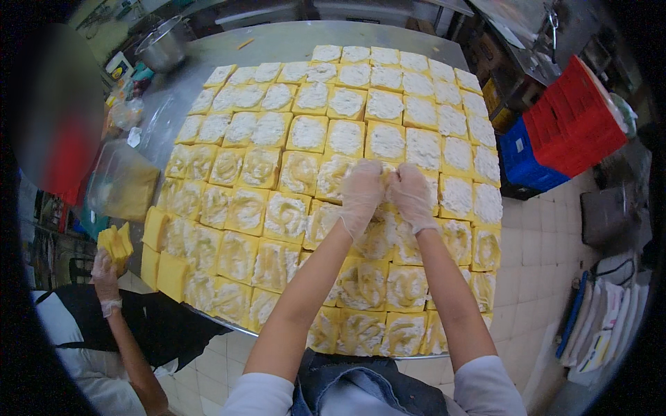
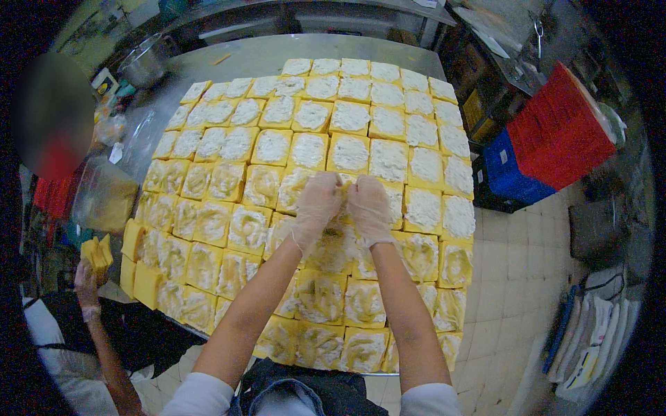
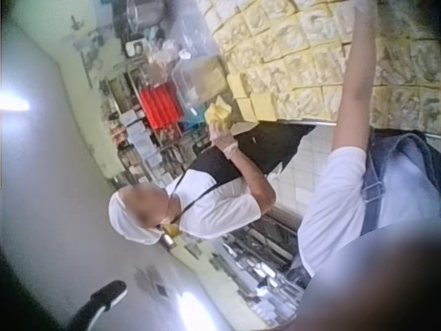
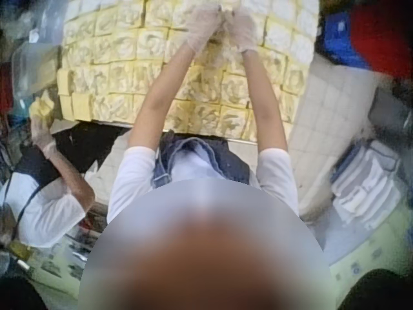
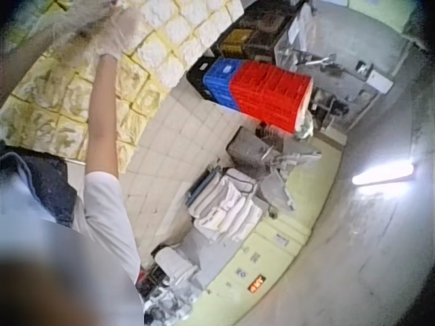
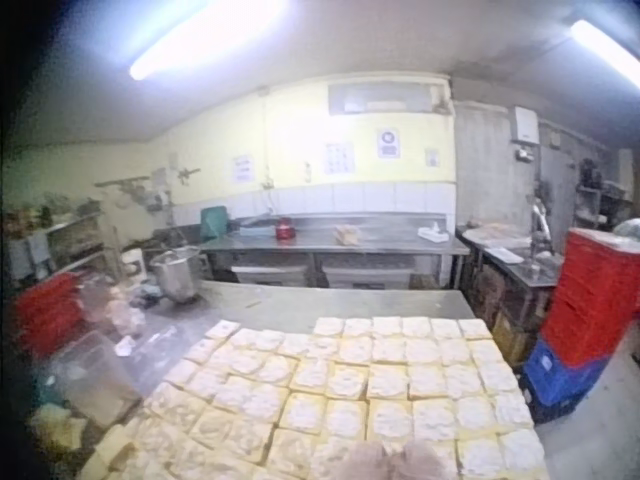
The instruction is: The person places yellow strips into square compartments filled with a white mixture on a large tray. They repeatedly pick up strips from a container and arrange them in a crisscross pattern over the mixture, working across the tray in a commercial kitchen.
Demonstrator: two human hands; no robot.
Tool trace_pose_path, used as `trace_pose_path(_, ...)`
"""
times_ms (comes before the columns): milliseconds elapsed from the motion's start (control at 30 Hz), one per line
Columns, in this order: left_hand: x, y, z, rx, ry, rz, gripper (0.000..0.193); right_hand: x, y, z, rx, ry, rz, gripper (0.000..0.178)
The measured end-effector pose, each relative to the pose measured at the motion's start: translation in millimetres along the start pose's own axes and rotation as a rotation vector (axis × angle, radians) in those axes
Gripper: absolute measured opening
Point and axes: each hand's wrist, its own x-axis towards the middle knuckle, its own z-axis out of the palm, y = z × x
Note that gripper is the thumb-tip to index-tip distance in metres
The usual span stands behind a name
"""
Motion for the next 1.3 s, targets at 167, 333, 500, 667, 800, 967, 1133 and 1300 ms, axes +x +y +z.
trace_pose_path(167, -0.6, 0.7, 4.4, 0.140, -0.077, -0.018, 0.011, 0.4, 13.6, -2.7, 0.088, -0.196, 0.049, 0.017)
trace_pose_path(333, 6.8, -12.1, -49.2, -0.208, 0.291, 0.101, 0.009, 24.6, 7.9, -25.7, 0.178, -0.034, -0.072, 0.013)
trace_pose_path(500, 23.4, -75.2, -187.2, -0.224, 0.505, -0.042, 0.013, 34.8, -47.7, -47.9, 0.680, -0.204, 0.118, 0.014)
trace_pose_path(667, -19.9, -103.5, -302.2, -0.636, 0.601, -0.301, 0.016, 17.0, -168.2, -30.9, 0.831, -0.408, 0.065, 0.017)
trace_pose_path(800, -99.3, -108.8, -319.4, -0.667, 0.536, -0.301, 0.019, 8.4, -278.3, 40.5, 1.053, -0.712, 0.084, 0.024)
trace_pose_path(967, -169.5, -122.9, -314.2, -0.654, 0.343, -0.637, 0.019, 8.5, -412.8, 177.6, 1.282, -1.206, -0.143, 0.058)
trace_pose_path(1133, -195.6, -139.9, -347.9, -0.392, 0.011, -0.591, 0.026, 11.6, -565.8, 334.3, 0.789, -0.714, -0.352, 0.054)
trace_pose_path(1300, -188.6, -197.5, -371.2, -0.353, -0.140, -0.408, 0.043, 0.6, -602.9, 393.6, 0.652, -0.884, 0.014, 0.048)
